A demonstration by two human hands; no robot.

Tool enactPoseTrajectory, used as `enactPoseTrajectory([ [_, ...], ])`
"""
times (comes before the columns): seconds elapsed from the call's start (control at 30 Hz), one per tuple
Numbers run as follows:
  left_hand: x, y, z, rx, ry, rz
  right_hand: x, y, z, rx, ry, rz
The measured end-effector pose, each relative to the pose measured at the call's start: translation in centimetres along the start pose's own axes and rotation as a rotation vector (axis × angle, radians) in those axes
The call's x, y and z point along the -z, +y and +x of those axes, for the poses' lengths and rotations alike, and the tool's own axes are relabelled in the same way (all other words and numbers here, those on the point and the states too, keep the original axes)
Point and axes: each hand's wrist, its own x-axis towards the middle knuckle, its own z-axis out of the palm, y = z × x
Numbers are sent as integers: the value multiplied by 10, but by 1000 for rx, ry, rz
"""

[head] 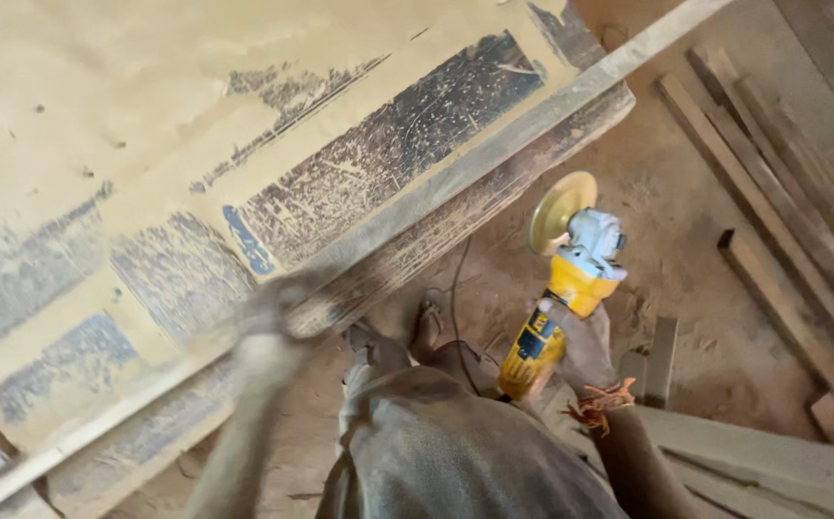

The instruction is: The person sands the surface and edges of a wooden beam using a power sander.

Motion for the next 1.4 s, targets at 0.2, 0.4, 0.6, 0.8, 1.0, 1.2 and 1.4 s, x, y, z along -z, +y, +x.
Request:
enactPoseTrajectory([
  [0.2,38,-161,38,28,-164,576,-10,-2,-24,99,91,31],
  [0.4,55,-192,75,104,-327,321,-32,12,-39,186,111,115],
  [0.6,75,-181,86,-171,-317,641,-54,26,-50,161,138,130],
  [0.8,49,-172,68,3,-73,584,-77,29,-56,210,134,134],
  [1.0,27,-187,57,-98,115,270,-80,34,-52,196,59,114],
  [1.2,5,-193,33,-121,153,199,-94,29,-48,206,-32,12],
  [1.4,0,-173,6,-106,212,187,-106,26,-43,191,-211,-112],
])
